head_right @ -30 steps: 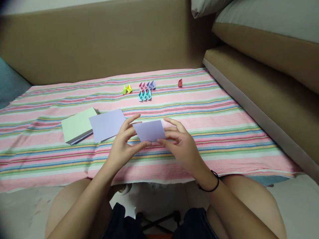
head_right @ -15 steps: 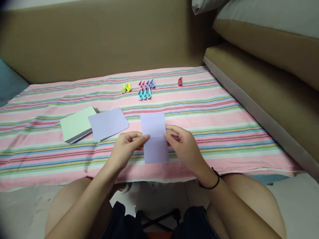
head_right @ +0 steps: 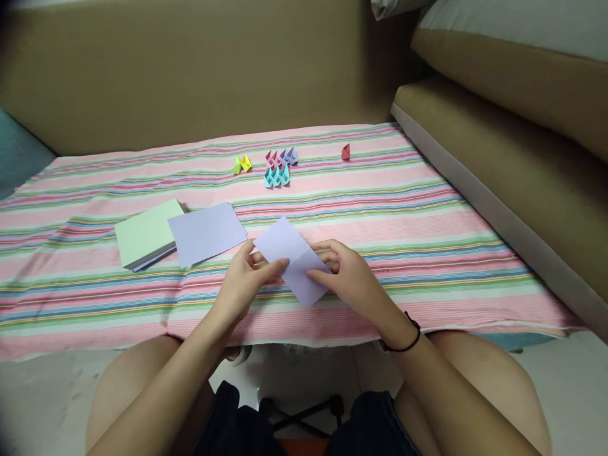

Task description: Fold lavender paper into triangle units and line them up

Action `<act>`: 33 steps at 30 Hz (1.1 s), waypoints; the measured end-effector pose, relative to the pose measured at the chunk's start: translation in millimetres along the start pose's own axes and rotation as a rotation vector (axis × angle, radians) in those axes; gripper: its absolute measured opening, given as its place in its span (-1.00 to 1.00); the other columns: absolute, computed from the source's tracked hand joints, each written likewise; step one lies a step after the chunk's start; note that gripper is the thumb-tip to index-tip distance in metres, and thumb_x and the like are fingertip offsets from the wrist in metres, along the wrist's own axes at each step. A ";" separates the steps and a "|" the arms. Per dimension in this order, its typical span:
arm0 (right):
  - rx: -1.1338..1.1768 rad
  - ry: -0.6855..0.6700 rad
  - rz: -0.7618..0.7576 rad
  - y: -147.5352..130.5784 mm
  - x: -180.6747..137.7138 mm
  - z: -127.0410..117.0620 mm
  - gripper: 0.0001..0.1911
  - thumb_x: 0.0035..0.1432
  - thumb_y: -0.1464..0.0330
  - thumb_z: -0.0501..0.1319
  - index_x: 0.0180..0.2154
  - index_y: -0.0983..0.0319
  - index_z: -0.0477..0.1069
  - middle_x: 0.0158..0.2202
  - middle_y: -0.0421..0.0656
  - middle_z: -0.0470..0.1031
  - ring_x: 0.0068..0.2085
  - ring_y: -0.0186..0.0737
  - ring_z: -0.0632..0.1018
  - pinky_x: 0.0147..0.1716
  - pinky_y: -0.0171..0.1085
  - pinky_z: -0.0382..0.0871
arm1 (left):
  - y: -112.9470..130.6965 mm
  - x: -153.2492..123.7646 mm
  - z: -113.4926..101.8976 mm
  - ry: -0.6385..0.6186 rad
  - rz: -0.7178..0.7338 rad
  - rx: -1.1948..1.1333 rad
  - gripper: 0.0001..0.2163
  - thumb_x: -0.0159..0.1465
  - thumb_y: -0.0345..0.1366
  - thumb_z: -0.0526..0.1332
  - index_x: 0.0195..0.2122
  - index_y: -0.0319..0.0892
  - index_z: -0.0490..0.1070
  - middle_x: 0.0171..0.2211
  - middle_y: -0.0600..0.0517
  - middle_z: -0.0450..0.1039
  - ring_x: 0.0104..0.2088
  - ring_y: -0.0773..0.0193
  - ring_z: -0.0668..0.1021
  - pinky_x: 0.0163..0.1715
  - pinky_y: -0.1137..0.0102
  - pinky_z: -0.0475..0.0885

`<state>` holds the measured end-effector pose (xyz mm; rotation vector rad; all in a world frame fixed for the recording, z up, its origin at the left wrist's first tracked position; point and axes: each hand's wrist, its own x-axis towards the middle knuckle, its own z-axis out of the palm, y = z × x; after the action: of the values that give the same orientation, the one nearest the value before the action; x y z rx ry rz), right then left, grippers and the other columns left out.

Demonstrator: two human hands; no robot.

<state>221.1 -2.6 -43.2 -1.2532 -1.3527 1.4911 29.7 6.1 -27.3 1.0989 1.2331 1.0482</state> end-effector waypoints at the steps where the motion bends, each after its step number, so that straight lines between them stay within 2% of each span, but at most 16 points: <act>1: -0.020 -0.003 0.013 1.3 1.1 -2.8 -0.63 -0.03 0.31 0.34 -0.14 0.16 0.36 -0.26 -0.12 0.58 -0.23 -0.08 0.60 -0.33 -0.19 0.49 | 0.6 1.0 -3.0 0.014 0.012 0.008 -0.58 0.02 -0.28 0.37 -0.13 -0.15 0.26 -0.39 0.08 0.49 -0.43 0.29 0.53 -0.44 0.43 0.43; 4: -0.155 0.008 0.016 3.6 5.1 -11.3 -0.76 -0.01 0.23 0.31 -0.27 0.18 0.45 -0.34 -0.14 0.58 -0.32 -0.10 0.58 -0.42 -0.22 0.45 | 4.2 1.4 -13.1 -0.017 0.026 0.139 -0.62 0.05 -0.25 0.33 -0.12 -0.11 0.27 -0.49 0.13 0.44 -0.49 0.30 0.51 -0.50 0.46 0.37; 6: -0.328 0.076 -0.023 4.6 8.7 -15.6 -0.77 0.01 0.18 0.29 -0.33 0.19 0.50 -0.45 -0.17 0.54 -0.44 -0.16 0.53 -0.52 -0.26 0.36 | 5.4 -1.3 -17.4 -0.088 0.001 0.383 -0.64 0.05 -0.26 0.32 -0.13 -0.10 0.31 -0.61 0.18 0.35 -0.59 0.31 0.45 -0.58 0.47 0.30; 8: -0.473 0.123 -0.063 5.6 12.9 -17.2 -0.76 0.05 0.17 0.25 -0.35 0.19 0.53 -0.52 -0.20 0.50 -0.50 -0.21 0.46 -0.56 -0.27 0.26 | 3.5 -5.5 -17.8 -0.091 0.032 0.680 -0.63 0.07 -0.28 0.29 -0.07 -0.10 0.33 -0.59 0.14 0.37 -0.56 0.24 0.46 -0.56 0.40 0.33; 9: -0.518 0.134 -0.081 6.0 15.0 -16.9 -0.77 0.07 0.18 0.23 -0.35 0.18 0.54 -0.51 -0.20 0.51 -0.50 -0.22 0.45 -0.54 -0.27 0.24 | 1.1 -7.6 -16.7 -0.052 0.095 0.816 -0.60 0.09 -0.31 0.28 -0.02 -0.11 0.31 -0.50 0.07 0.44 -0.48 0.16 0.51 -0.49 0.33 0.38; 11: -0.572 0.155 -0.124 6.8 18.7 -14.3 -0.81 0.10 0.23 0.21 -0.35 0.17 0.55 -0.42 -0.18 0.55 -0.43 -0.21 0.47 -0.48 -0.25 0.26 | -6.1 -10.7 -12.9 0.051 0.304 1.032 -0.55 0.10 -0.38 0.25 0.05 -0.15 0.29 -0.19 -0.13 0.49 -0.16 -0.02 0.52 -0.23 0.13 0.44; 13: -0.620 0.194 -0.168 7.4 21.5 -10.1 -0.84 0.09 0.28 0.22 -0.34 0.17 0.56 -0.35 -0.18 0.57 -0.38 -0.19 0.48 -0.41 -0.24 0.28 | -15.8 -11.9 -8.3 0.030 0.540 1.154 -0.59 0.15 -0.44 0.21 0.06 -0.19 0.32 0.09 -0.20 0.36 0.11 -0.10 0.37 0.03 0.01 0.33; 15: -0.656 0.231 -0.204 7.9 23.2 -5.9 -0.87 0.06 0.31 0.26 -0.32 0.18 0.54 -0.39 -0.18 0.55 -0.38 -0.19 0.48 -0.38 -0.23 0.29 | -26.0 -12.4 -3.5 -0.125 0.683 1.194 -0.68 0.23 -0.45 0.14 0.02 -0.22 0.37 0.16 -0.16 0.31 0.21 -0.07 0.27 0.15 0.03 0.25; 16: -0.668 0.244 -0.213 8.1 23.5 -4.2 -0.87 0.05 0.31 0.27 -0.32 0.18 0.53 -0.42 -0.18 0.54 -0.40 -0.19 0.48 -0.39 -0.23 0.29 | -30.7 -12.7 -1.3 -0.204 0.709 1.195 -0.70 0.26 -0.44 0.11 0.02 -0.23 0.38 0.16 -0.15 0.33 0.22 -0.03 0.28 0.16 0.05 0.26; 18: -0.683 0.260 -0.222 8.2 22.4 -1.5 -0.89 0.04 0.34 0.27 -0.32 0.18 0.51 -0.45 -0.19 0.51 -0.42 -0.20 0.47 -0.39 -0.24 0.30 | -37.9 -14.2 2.6 -0.260 0.710 1.197 -0.69 0.30 -0.42 0.07 0.05 -0.28 0.37 0.14 -0.15 0.36 0.19 0.00 0.33 0.15 0.08 0.30; 22: -0.685 0.265 -0.190 8.6 14.5 1.6 -0.82 0.05 0.39 0.24 -0.23 0.17 0.47 -0.42 -0.19 0.51 -0.42 -0.20 0.49 -0.39 -0.23 0.34 | -42.3 -19.0 4.7 -0.217 0.690 1.207 -0.65 0.29 -0.37 0.12 0.09 -0.35 0.34 0.13 -0.20 0.36 0.16 0.00 0.37 0.13 0.11 0.35; 27: -0.671 0.265 -0.148 12.1 7.8 3.4 -0.78 0.08 0.40 0.22 -0.16 0.18 0.43 -0.39 -0.16 0.53 -0.39 -0.17 0.53 -0.41 -0.22 0.39 | -40.8 -24.4 2.2 -0.153 0.726 1.231 -0.61 0.23 -0.26 0.22 0.03 -0.39 0.38 0.07 -0.23 0.43 0.12 -0.04 0.42 0.09 0.11 0.42; 30: -0.732 0.290 -0.230 14.4 7.0 5.4 -0.76 0.08 0.44 0.23 -0.15 0.17 0.43 -0.34 -0.16 0.54 -0.36 -0.18 0.54 -0.39 -0.22 0.43 | -41.1 -28.2 3.2 -0.119 0.759 1.258 -0.68 0.25 -0.27 0.20 -0.04 -0.39 0.43 0.00 -0.24 0.48 0.04 -0.02 0.49 0.04 0.13 0.47; 33: -0.825 0.295 -0.394 15.3 3.2 8.6 -0.81 0.13 0.49 0.19 -0.20 0.18 0.43 -0.29 -0.17 0.54 -0.30 -0.20 0.55 -0.31 -0.23 0.46 | -42.1 -32.3 4.8 -0.120 0.772 1.284 -0.62 0.23 -0.24 0.23 -0.03 -0.44 0.41 0.00 -0.25 0.48 0.03 -0.04 0.49 0.01 0.14 0.49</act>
<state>213.2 -4.1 -59.2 -1.4841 -1.9399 0.4359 33.0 -33.2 -63.2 2.7295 1.3971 0.5947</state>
